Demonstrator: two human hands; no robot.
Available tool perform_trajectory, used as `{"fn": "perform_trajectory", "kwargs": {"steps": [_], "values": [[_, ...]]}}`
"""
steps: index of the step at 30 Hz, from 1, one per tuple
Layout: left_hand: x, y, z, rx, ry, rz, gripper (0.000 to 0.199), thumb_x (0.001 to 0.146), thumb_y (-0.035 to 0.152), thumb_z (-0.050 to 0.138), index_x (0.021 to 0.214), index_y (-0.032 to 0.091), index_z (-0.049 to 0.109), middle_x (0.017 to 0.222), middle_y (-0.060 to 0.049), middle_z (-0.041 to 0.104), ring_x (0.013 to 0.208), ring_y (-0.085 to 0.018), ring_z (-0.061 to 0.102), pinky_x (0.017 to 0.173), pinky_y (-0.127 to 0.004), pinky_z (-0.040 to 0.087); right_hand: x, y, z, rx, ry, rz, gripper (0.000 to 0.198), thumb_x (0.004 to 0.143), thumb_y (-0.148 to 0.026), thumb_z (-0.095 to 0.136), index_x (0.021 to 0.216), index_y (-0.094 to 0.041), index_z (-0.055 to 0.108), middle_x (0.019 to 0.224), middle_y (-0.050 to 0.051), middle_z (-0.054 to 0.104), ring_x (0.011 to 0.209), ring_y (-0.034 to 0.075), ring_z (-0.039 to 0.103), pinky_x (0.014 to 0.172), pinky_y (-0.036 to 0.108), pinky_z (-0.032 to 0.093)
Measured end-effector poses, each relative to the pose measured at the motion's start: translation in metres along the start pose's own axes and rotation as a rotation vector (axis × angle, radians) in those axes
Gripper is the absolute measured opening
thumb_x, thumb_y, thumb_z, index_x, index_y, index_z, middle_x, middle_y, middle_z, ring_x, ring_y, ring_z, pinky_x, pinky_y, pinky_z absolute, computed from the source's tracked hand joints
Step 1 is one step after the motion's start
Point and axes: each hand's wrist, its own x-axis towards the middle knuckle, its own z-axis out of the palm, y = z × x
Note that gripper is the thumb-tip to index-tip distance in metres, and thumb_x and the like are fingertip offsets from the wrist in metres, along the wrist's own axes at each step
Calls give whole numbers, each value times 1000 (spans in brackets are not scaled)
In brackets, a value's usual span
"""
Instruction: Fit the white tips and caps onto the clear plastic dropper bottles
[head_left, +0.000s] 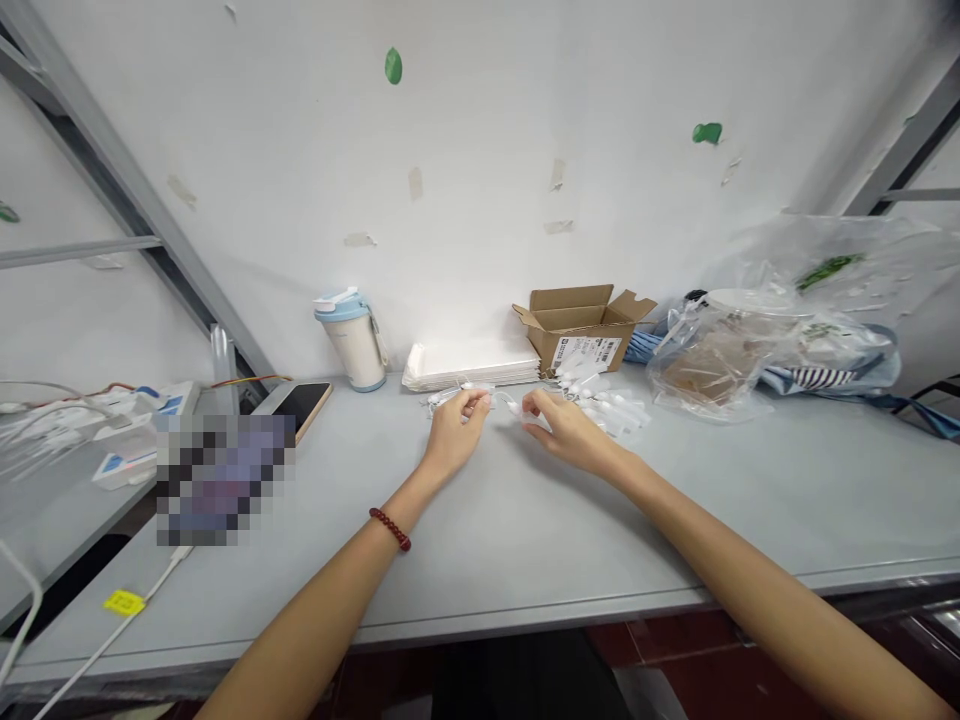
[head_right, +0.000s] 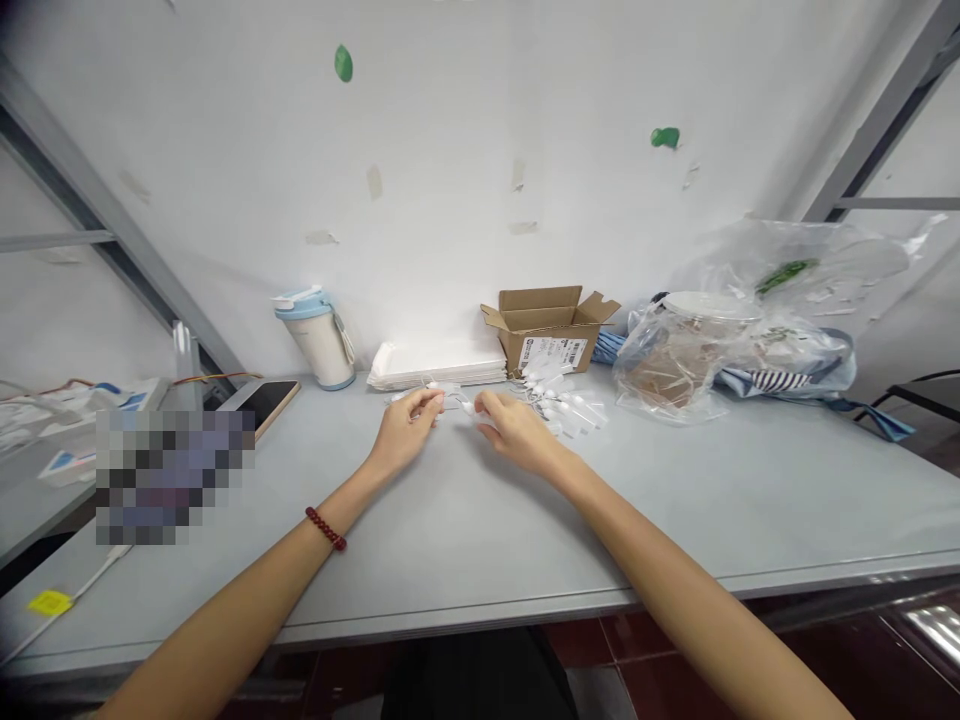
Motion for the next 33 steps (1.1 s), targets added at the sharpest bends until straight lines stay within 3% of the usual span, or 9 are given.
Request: {"fn": "perform_trajectory", "kwargs": {"steps": [4, 9, 17, 22, 33], "values": [[0, 3, -1, -43, -47, -31, 27, 81, 37, 52, 72, 14, 64, 67, -2, 63, 58, -12, 54, 58, -24, 42, 1, 0, 2, 30, 11, 48, 20, 83, -18, 50, 101, -18, 44, 98, 11, 61, 88, 22, 58, 72, 31, 42], [0, 5, -3, -263, -61, -185, 25, 73, 38, 60, 71, 13, 64, 63, 0, 57, 53, -9, 48, 49, -22, 36, 1, 0, 5, 28, 3, 99, 30, 83, -20, 54, 111, -17, 45, 98, 11, 64, 88, 23, 59, 73, 33, 44], [-1, 12, -7, -652, -103, -444, 28, 63, 34, 75, 71, 9, 66, 64, -1, 57, 55, -6, 48, 51, -19, 36, 0, 0, 14, 47, 86, -88, 26, 86, -24, 55, 110, -15, 53, 96, 11, 65, 72, 18, 60, 64, 28, 44], [-1, 11, -7, -721, -113, -470, 25, 64, 30, 76, 72, 8, 65, 65, 0, 57, 55, -5, 48, 51, -18, 36, -1, 2, 18, 4, 124, -191, 25, 85, -23, 56, 108, -13, 55, 91, 10, 65, 69, 17, 59, 63, 29, 45], [-1, 10, -6, -779, -132, -542, 17, 71, 23, 71, 71, 8, 64, 63, 0, 57, 53, -4, 50, 51, -17, 39, -1, -2, 20, 18, 115, -204, 24, 85, -20, 56, 108, -13, 55, 91, 10, 63, 67, 15, 58, 63, 28, 46]]}}
